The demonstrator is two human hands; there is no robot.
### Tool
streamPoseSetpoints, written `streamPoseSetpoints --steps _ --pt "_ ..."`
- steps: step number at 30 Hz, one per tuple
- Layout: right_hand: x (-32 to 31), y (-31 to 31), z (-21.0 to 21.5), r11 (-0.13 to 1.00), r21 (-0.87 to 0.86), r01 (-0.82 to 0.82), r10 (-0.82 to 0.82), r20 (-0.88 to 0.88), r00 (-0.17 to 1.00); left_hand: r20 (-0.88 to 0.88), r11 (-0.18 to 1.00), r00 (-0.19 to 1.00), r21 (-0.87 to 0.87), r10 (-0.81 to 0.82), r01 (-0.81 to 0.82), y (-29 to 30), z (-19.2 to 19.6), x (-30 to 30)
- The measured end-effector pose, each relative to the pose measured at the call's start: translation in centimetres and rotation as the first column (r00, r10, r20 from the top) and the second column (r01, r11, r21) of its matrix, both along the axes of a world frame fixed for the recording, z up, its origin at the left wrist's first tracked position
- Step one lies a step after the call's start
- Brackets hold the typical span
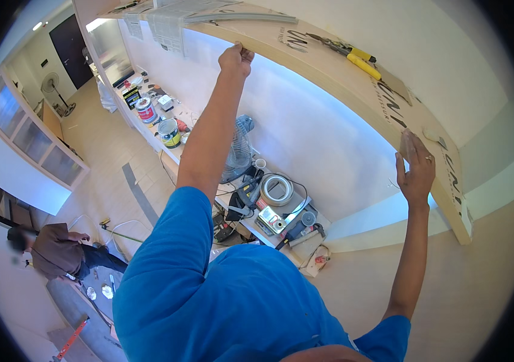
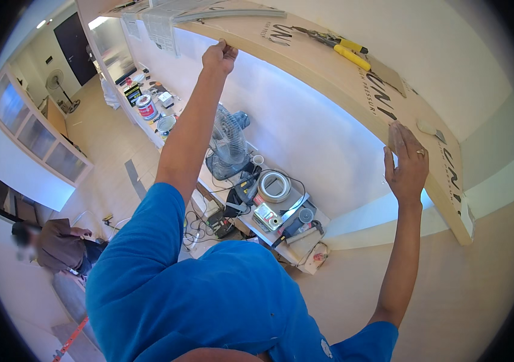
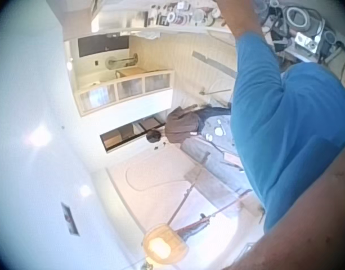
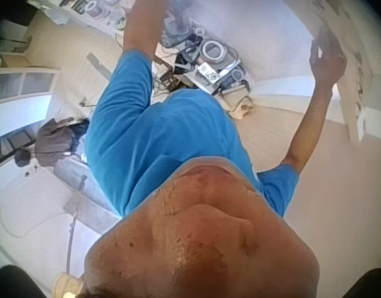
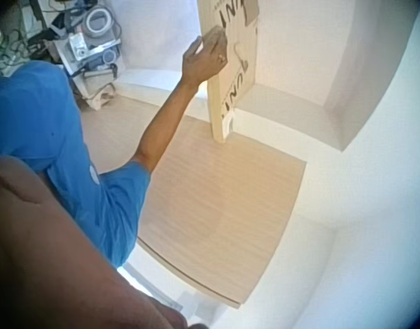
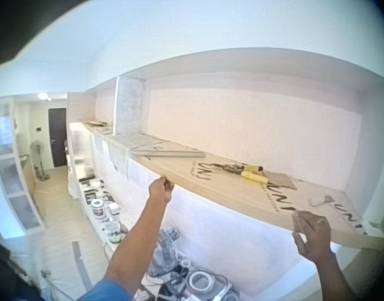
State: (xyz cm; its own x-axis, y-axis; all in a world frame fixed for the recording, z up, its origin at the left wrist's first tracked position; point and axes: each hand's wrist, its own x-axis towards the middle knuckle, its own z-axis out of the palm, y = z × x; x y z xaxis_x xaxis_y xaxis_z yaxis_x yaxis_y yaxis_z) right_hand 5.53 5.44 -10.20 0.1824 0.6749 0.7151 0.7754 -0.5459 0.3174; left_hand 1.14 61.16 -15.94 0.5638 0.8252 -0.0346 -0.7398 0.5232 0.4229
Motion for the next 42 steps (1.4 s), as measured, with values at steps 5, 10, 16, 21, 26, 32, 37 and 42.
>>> streamPoseSetpoints --steps 5,10,16,21,26,32,37,42 --pt "0.1 -0.1 -0.3 0.999 0.025 -0.02 0.019 0.035 0.999 0.007 0.994 0.999 -0.106 -0.04 0.041 -1.6 -0.4 -0.2" --pt "0.1 0.2 -0.4 0.999 0.042 -0.017 0.015 0.037 0.999 0.025 0.987 0.987 0.028 -0.158 0.157 -10.3 -1.7 0.3" --pt "0.4 0.4 -0.4 0.999 0.05 -0.013 0.012 0.033 0.999 0.102 0.988 0.984 -0.037 -0.146 0.15 -19.1 -0.5 -1.4" --pt "0.3 0.4 -0.4 0.999 0.043 -0.006 0.005 0.032 0.999 0.007 0.995 1.0 0.096 -0.002 0.001 -20.8 -0.3 -2.0" --pt "0.4 0.6 -0.2 0.999 0.037 -0.029 0.027 0.065 0.998 -0.081 0.923 0.975 0.345 0.209 -0.17 -19.7 -2.0 -1.2" --pt "0.4 0.5 -0.2 0.999 0.038 -0.029 0.027 0.053 0.998 0.0 0.966 0.995 0.24 0.098 -0.095 -20.2 -1.8 -1.7" --pt "0.3 0.2 -0.2 0.998 0.05 -0.033 0.03 0.066 0.997 0.299 0.97 0.928 -0.029 -0.221 0.241 -21.2 -2.0 -1.4" --pt "0.3 0.7 -0.3 0.998 0.07 0.0 -0.005 0.08 0.997 0.186 0.931 0.913 0.048 -0.364 0.361 -24.7 -1.9 -0.3"
